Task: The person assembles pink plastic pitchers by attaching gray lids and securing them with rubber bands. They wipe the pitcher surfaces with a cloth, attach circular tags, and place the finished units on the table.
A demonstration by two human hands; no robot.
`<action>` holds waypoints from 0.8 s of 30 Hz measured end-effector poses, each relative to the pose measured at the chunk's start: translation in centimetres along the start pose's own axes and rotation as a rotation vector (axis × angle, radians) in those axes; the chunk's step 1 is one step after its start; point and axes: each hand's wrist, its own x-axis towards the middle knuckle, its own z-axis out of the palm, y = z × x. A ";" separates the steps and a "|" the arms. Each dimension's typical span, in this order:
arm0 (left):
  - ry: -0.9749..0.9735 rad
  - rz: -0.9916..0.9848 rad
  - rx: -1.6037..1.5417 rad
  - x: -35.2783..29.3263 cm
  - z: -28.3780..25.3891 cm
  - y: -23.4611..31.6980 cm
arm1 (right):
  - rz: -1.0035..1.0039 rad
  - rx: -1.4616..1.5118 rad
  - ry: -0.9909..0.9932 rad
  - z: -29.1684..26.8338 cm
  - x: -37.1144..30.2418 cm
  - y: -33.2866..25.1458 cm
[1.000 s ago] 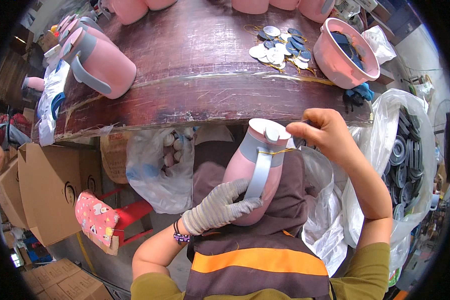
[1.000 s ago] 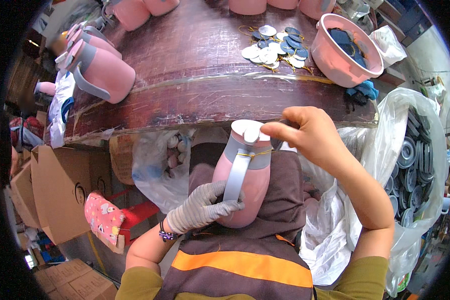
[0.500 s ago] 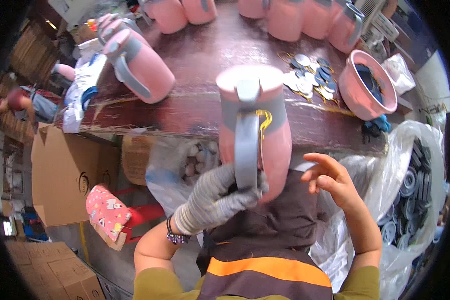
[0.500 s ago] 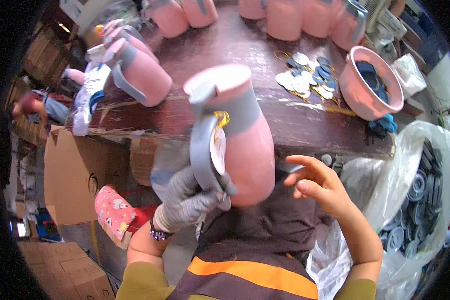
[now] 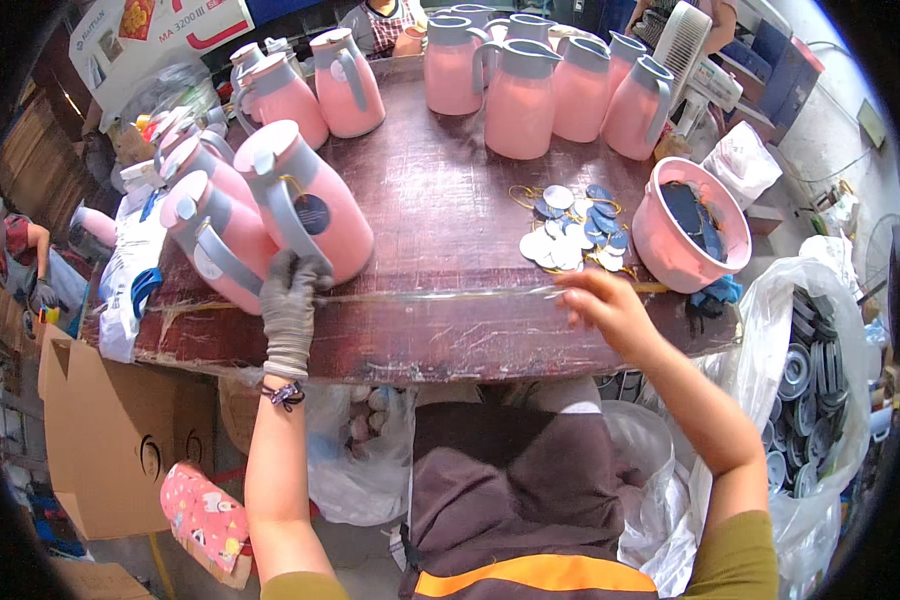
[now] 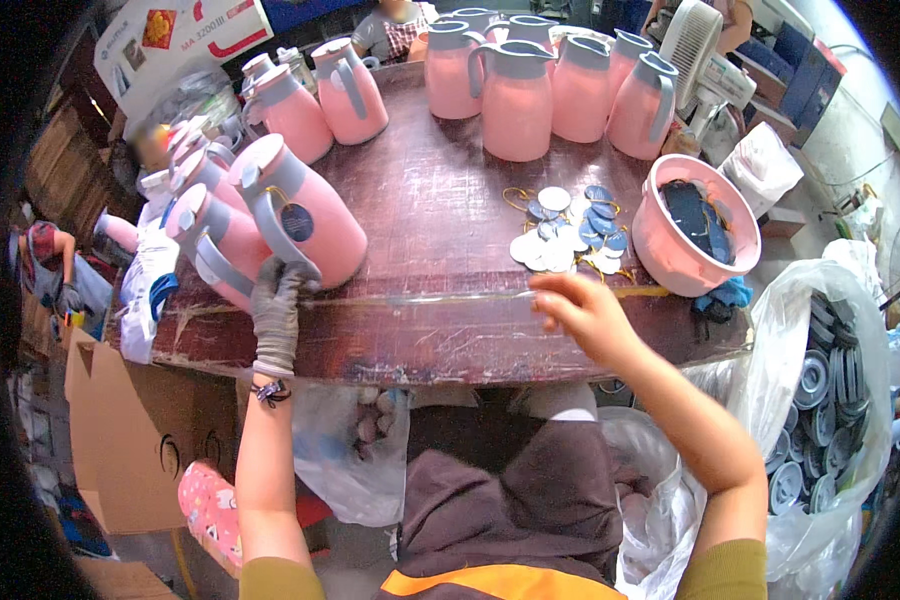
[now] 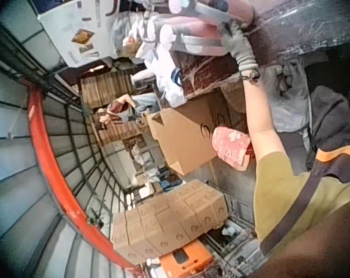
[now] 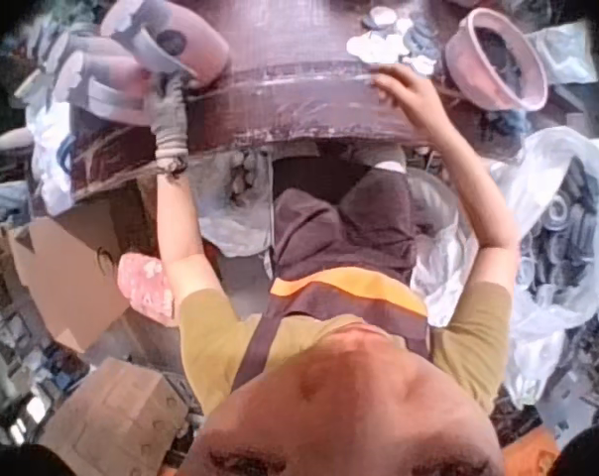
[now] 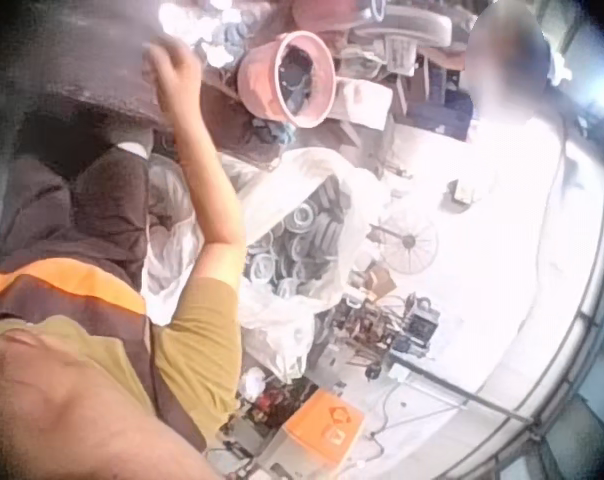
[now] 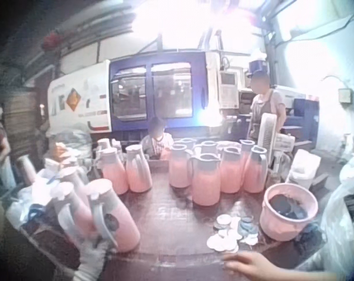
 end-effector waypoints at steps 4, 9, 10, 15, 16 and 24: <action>0.217 -0.189 0.030 -1.7 0.1 -4.4 | -0.259 -0.485 0.080 -2.3 11.4 -1.5; 0.034 0.100 0.366 -6.0 0.9 -7.5 | -0.317 -1.024 0.405 -5.9 25.7 -6.4; 0.034 -0.037 0.252 -6.4 1.4 -7.0 | -0.293 -1.049 0.474 -7.7 28.0 -7.5; 0.029 0.054 0.355 -6.6 1.4 -6.5 | -0.281 -0.952 0.417 -11.0 31.5 -6.9; 0.031 0.064 0.371 -6.4 1.3 -6.4 | -0.177 -1.013 0.269 -10.3 31.3 -6.2; 0.059 -0.024 0.321 -7.0 3.7 -6.4 | -0.494 -1.136 0.630 -5.1 26.5 -5.8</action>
